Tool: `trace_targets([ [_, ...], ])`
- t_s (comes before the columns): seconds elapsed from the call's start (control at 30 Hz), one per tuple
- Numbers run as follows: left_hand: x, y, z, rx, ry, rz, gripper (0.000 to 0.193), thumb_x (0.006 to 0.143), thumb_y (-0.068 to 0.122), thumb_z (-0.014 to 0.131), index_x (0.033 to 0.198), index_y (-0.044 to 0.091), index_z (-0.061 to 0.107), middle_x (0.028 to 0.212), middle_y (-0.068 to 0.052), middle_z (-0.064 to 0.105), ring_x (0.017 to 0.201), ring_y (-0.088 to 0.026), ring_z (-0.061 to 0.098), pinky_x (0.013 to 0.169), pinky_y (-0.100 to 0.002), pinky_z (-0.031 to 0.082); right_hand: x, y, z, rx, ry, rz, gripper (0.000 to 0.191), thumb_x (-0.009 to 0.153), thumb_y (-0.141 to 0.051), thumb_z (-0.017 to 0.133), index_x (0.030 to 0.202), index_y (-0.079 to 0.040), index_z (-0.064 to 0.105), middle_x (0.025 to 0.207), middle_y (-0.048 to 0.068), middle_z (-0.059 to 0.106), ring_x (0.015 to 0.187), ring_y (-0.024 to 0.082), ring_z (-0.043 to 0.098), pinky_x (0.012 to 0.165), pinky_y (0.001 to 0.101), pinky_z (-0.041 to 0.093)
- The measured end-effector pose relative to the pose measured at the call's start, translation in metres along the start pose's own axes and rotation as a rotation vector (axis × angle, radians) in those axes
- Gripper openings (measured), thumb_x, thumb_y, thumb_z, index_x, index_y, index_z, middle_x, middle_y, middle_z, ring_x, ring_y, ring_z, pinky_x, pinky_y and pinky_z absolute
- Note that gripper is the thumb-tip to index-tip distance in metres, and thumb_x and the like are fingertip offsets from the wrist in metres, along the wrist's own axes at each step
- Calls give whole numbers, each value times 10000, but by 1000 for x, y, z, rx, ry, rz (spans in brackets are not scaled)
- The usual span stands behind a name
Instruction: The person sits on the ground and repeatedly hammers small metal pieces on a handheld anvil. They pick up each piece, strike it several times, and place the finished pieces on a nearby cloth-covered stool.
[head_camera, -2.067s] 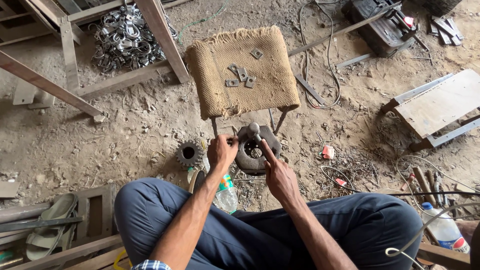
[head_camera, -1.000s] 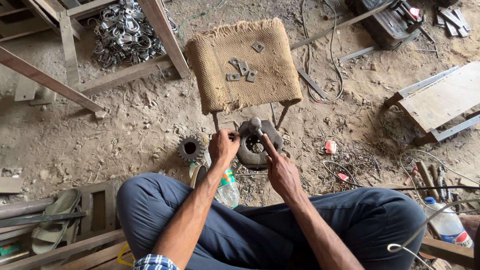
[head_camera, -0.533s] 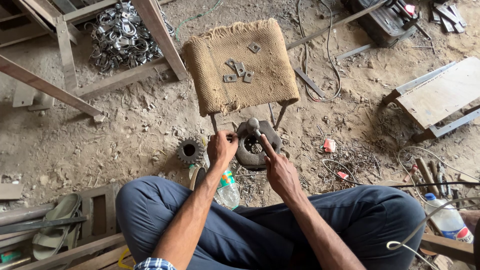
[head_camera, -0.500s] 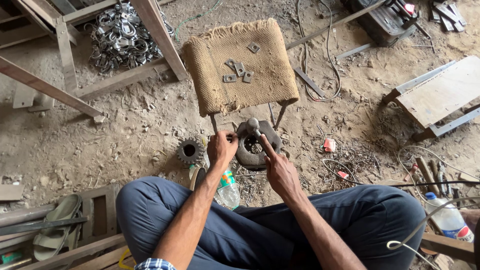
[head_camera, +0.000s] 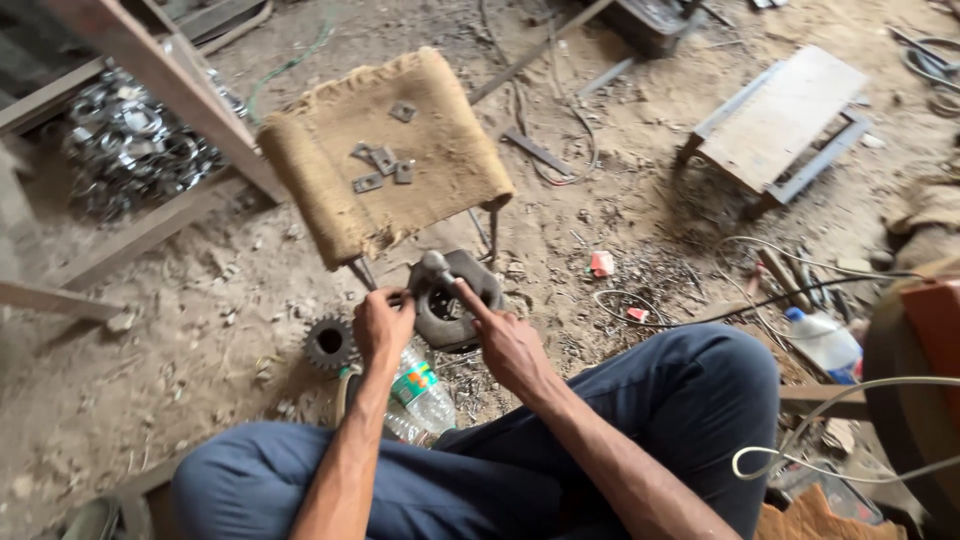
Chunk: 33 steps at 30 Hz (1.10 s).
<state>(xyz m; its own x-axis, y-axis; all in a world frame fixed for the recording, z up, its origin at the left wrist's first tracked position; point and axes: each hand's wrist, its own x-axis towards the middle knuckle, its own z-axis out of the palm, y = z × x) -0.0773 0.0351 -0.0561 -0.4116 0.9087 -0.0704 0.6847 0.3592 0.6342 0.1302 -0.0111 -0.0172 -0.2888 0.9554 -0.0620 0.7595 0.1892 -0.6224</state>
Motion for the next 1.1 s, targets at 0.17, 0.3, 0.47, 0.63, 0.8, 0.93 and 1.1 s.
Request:
trace_targets([
  [0.17, 1, -4, 3, 22, -24, -16, 222, 859, 344, 726, 973, 180, 823, 961, -91, 792, 901, -349, 750, 772, -435, 580, 0, 1, 3, -42, -40, 57, 613, 1081, -200, 451, 1625, -364, 220, 801, 147, 634, 508, 213, 536, 418, 389, 456],
  [0.3, 3, -3, 4, 37, -23, 12, 225, 862, 347, 731, 980, 180, 825, 966, -95, 789, 898, -356, 746, 767, -439, 578, 0, 1, 2, -72, -24, 27, 617, 1083, -197, 454, 1624, -364, 209, 824, 159, 622, 548, 229, 551, 429, 393, 482],
  [0.47, 1, 1, 4, 53, -36, -2, 224, 868, 349, 734, 981, 180, 827, 959, -99, 788, 891, -360, 741, 759, -446, 571, -2, -1, -8, -59, -43, 29, 656, 1069, -198, 479, 1637, -338, 185, 793, 166, 612, 549, 262, 555, 469, 434, 477],
  [0.63, -2, 4, 3, 51, -42, 19, 229, 885, 338, 731, 979, 152, 826, 943, -96, 791, 876, -347, 749, 753, -438, 572, -3, -4, -17, -38, -34, 31, 669, 1066, -177, 492, 1645, -321, 188, 727, 159, 597, 519, 280, 551, 473, 454, 449],
  [0.8, -1, 5, 3, 45, -58, 31, 226, 896, 314, 718, 994, 139, 824, 946, -87, 794, 863, -324, 760, 747, -426, 580, -2, -3, -16, -29, -25, 34, 671, 1060, -159, 494, 1642, -323, 201, 722, 155, 597, 514, 283, 554, 453, 466, 444],
  [0.93, -1, 5, 5, 50, -77, 9, 220, 894, 312, 711, 997, 152, 821, 950, -71, 797, 854, -315, 764, 733, -430, 584, -2, 0, -15, -43, -1, 10, 688, 1050, -143, 496, 1646, -310, 194, 729, 155, 599, 515, 277, 556, 450, 463, 447],
  [1.1, -1, 4, 5, 51, -33, 46, 215, 885, 320, 727, 966, 147, 828, 943, -84, 794, 868, -337, 751, 746, -435, 577, -2, -1, -16, -17, -24, 27, 686, 1052, -140, 494, 1645, -321, 203, 708, 154, 598, 502, 272, 547, 453, 457, 441],
])
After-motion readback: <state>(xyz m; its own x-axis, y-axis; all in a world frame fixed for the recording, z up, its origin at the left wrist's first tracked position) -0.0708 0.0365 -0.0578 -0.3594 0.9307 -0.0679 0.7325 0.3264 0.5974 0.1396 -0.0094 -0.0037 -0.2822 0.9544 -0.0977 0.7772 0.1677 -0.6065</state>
